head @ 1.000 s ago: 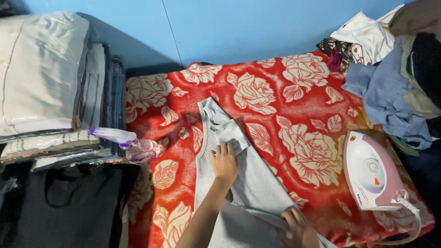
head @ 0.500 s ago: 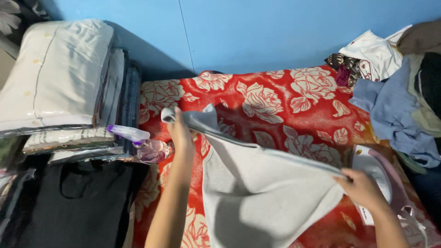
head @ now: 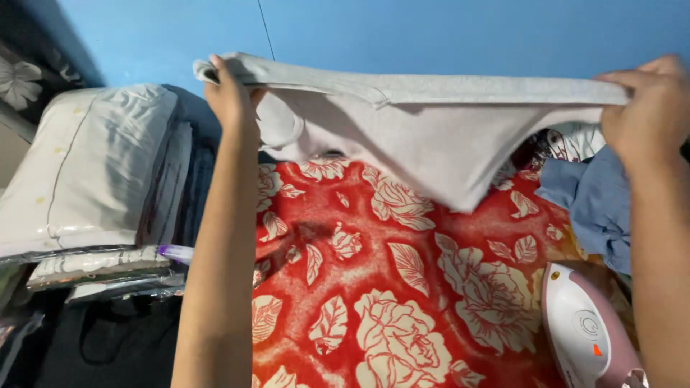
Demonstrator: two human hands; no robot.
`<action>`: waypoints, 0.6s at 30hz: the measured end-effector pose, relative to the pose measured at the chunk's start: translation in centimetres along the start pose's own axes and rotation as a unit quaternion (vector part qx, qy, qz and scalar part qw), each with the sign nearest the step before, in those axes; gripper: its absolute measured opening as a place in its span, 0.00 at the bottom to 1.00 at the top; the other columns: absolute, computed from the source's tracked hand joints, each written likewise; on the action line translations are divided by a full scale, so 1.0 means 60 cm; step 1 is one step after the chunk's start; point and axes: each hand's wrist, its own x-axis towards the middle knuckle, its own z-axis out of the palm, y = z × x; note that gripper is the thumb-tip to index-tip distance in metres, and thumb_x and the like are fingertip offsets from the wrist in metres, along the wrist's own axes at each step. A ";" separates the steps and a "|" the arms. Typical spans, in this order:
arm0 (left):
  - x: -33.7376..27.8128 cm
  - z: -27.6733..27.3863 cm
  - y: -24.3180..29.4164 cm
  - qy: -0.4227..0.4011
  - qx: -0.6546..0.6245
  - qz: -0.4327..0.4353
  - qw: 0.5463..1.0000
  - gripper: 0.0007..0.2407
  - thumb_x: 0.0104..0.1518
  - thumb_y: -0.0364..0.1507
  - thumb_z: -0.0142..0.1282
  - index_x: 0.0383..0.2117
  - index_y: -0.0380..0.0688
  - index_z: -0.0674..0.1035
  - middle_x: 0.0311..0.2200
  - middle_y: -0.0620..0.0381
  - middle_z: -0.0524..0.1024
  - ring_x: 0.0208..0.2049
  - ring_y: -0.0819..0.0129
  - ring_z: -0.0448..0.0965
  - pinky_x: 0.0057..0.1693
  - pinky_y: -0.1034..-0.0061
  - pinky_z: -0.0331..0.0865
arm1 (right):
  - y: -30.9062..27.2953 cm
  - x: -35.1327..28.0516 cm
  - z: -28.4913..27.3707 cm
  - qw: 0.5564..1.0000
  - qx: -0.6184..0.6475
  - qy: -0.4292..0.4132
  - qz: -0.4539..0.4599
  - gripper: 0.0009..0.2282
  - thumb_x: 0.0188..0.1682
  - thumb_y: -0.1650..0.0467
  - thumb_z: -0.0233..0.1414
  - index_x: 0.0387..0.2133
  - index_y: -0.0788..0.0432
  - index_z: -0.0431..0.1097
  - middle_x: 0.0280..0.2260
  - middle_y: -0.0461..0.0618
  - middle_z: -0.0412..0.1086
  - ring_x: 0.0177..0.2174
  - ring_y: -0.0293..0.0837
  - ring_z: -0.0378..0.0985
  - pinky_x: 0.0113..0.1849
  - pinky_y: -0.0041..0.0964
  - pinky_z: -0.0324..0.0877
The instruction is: The person lays a gray sleeveless top on a floral-patterned surface, sprays it with water, and irons it with a pink iron. They flip the garment to iron the other side, then fold it neatly and place it on a stack of other clothes.
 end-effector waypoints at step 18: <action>-0.333 -0.482 -0.537 0.114 0.131 -0.213 0.961 0.19 0.67 0.40 0.46 0.49 0.33 0.76 0.39 0.44 0.77 0.35 0.61 0.79 0.37 0.66 0.82 | -0.254 -0.577 -0.084 0.927 0.339 -0.126 0.099 0.17 0.37 0.86 0.48 0.35 0.64 0.80 0.48 0.49 0.77 0.55 0.50 0.76 0.58 0.40 0.68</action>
